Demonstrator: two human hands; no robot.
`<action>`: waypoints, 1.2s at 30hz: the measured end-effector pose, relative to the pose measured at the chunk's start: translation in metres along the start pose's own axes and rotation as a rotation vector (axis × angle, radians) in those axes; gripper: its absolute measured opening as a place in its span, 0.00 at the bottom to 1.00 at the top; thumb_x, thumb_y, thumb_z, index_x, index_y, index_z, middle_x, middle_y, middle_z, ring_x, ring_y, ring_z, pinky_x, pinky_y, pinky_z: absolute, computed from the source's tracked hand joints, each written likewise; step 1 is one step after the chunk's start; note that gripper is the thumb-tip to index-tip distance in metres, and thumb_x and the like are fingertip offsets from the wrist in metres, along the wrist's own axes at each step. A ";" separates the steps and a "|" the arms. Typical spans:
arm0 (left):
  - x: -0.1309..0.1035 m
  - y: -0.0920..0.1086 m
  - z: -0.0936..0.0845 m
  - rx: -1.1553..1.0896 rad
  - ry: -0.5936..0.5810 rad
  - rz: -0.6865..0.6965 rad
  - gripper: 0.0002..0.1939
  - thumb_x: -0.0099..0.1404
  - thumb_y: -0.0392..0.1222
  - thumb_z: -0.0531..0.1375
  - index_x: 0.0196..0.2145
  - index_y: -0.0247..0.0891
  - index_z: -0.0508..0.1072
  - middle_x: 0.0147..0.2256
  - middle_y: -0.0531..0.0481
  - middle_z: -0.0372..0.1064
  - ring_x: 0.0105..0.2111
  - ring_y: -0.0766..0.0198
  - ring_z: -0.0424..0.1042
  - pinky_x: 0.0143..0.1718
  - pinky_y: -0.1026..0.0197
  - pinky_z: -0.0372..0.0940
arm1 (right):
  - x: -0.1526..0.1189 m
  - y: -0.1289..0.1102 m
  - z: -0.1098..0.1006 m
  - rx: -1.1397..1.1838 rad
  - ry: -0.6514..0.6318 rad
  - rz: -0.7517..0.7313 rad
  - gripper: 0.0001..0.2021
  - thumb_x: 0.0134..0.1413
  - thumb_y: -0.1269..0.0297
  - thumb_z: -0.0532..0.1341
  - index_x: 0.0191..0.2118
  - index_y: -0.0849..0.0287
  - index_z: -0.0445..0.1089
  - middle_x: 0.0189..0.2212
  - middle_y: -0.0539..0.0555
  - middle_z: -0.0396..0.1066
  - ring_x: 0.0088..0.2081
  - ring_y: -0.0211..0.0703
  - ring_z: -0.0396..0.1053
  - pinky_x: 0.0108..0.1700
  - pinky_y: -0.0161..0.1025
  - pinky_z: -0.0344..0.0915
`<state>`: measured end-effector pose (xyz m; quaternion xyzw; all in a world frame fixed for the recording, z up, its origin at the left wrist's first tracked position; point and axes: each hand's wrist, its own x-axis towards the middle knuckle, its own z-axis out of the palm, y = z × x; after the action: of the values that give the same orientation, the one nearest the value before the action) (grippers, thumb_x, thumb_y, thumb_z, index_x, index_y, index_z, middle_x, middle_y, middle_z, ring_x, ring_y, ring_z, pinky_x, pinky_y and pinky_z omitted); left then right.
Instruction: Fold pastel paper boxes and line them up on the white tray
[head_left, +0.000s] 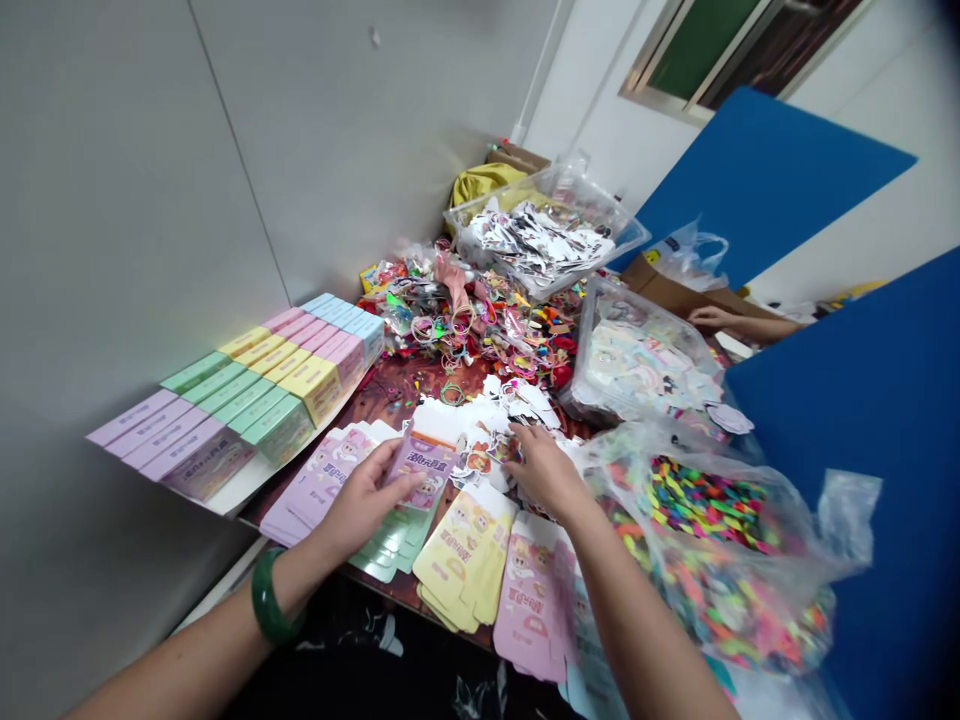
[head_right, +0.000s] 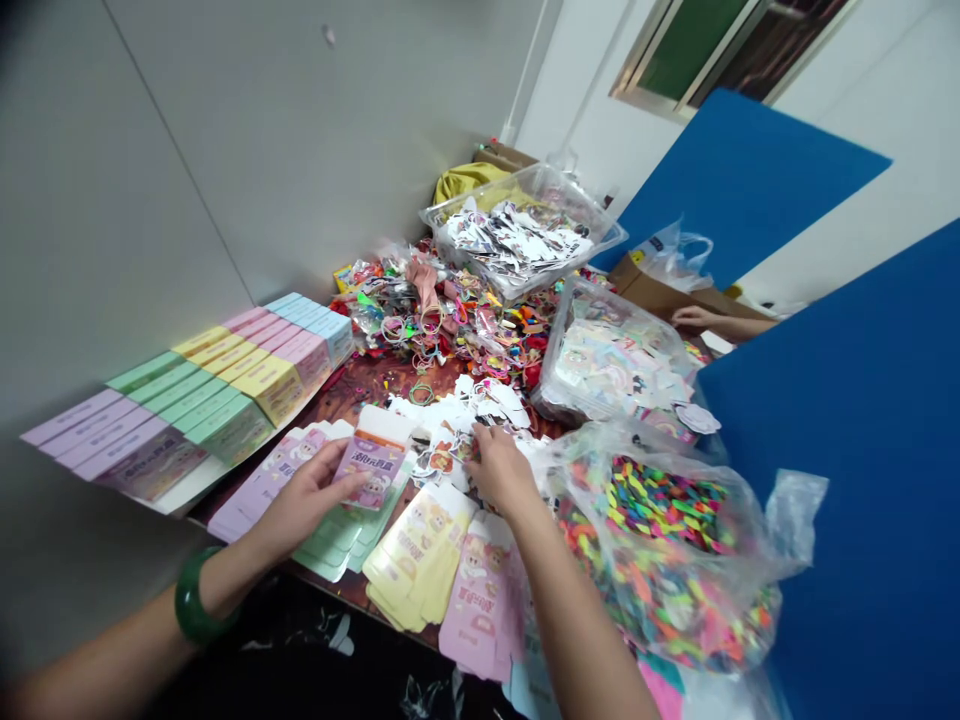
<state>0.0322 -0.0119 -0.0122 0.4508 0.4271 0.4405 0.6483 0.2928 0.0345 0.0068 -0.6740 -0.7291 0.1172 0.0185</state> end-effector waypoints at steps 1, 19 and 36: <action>0.000 -0.002 0.000 0.007 -0.005 -0.003 0.25 0.58 0.47 0.62 0.51 0.36 0.64 0.49 0.43 0.70 0.49 0.52 0.70 0.50 0.52 0.65 | 0.000 -0.002 0.006 -0.047 0.004 0.003 0.25 0.48 0.66 0.61 0.55 0.60 0.62 0.48 0.63 0.65 0.49 0.53 0.64 0.45 0.41 0.61; 0.000 -0.021 0.029 0.155 -0.113 0.050 0.20 0.61 0.44 0.60 0.51 0.40 0.66 0.48 0.48 0.70 0.48 0.56 0.69 0.51 0.57 0.63 | -0.038 -0.048 -0.030 0.831 0.400 -0.162 0.06 0.50 0.63 0.63 0.26 0.56 0.70 0.38 0.54 0.70 0.42 0.45 0.67 0.42 0.40 0.63; 0.005 -0.021 0.018 0.153 0.029 -0.178 0.33 0.48 0.55 0.67 0.50 0.39 0.67 0.50 0.44 0.71 0.49 0.47 0.70 0.51 0.51 0.66 | -0.064 0.168 -0.080 0.087 0.256 0.673 0.10 0.32 0.76 0.60 0.10 0.60 0.62 0.10 0.51 0.60 0.19 0.39 0.61 0.26 0.37 0.54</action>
<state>0.0543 -0.0155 -0.0287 0.4527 0.5071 0.3539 0.6424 0.4775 -0.0059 0.0600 -0.8840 -0.4527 0.0625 0.0986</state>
